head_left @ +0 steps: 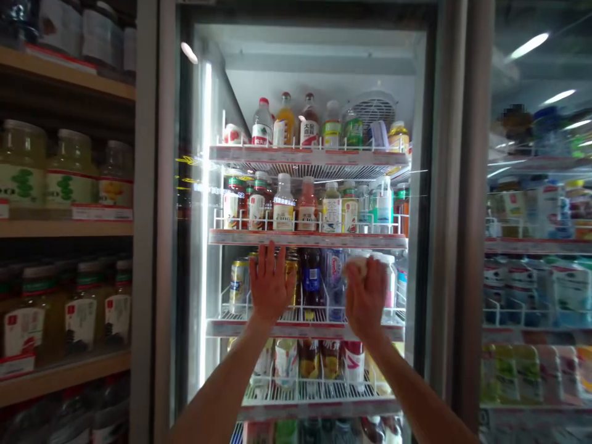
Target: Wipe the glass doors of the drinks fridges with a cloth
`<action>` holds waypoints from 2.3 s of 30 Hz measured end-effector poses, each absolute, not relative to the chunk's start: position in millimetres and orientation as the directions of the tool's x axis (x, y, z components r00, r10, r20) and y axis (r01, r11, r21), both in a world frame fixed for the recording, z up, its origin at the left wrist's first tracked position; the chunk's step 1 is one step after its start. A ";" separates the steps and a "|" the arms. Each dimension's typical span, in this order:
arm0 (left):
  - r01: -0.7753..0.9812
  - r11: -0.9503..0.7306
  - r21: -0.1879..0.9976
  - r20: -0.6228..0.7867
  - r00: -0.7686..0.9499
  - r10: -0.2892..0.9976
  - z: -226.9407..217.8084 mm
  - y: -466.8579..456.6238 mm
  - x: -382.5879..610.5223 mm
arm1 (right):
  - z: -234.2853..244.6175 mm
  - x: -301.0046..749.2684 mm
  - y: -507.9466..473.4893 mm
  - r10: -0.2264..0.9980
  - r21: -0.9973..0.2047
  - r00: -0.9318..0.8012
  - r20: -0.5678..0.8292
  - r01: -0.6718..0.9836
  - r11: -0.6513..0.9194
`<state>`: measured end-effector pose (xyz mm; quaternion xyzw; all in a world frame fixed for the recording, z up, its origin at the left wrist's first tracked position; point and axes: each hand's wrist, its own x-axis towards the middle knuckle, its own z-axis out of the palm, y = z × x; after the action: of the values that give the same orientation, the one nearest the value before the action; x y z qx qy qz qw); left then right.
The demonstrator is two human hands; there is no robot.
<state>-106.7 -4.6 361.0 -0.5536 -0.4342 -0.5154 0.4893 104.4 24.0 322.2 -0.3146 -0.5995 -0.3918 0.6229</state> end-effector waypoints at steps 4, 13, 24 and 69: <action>0.985 -0.136 -0.111 0.994 0.111 -0.007 351.2 -6.5 -107.7 | 289.9 75.2 12.6 -0.071 0.269 -0.278 0.958 0.783 0.561; 0.986 -0.063 -0.157 0.987 0.158 0.007 338.8 -9.4 -113.2 | 273.8 116.6 22.3 -0.077 0.042 -0.004 0.997 0.868 0.495; 0.990 -0.063 -0.126 0.991 0.128 0.026 337.7 -7.8 -111.4 | 264.0 166.6 29.4 -0.110 0.230 -0.203 0.973 0.887 0.400; 0.993 0.016 -0.114 0.989 0.112 0.101 337.7 -13.9 -105.0 | 365.1 111.6 36.8 -0.135 0.116 -0.056 0.989 0.859 0.498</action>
<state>-105.0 -13.9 337.7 -0.5464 -0.5006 -0.4398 0.5074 111.6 36.8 365.1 -0.2991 -0.6055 -0.4016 0.6186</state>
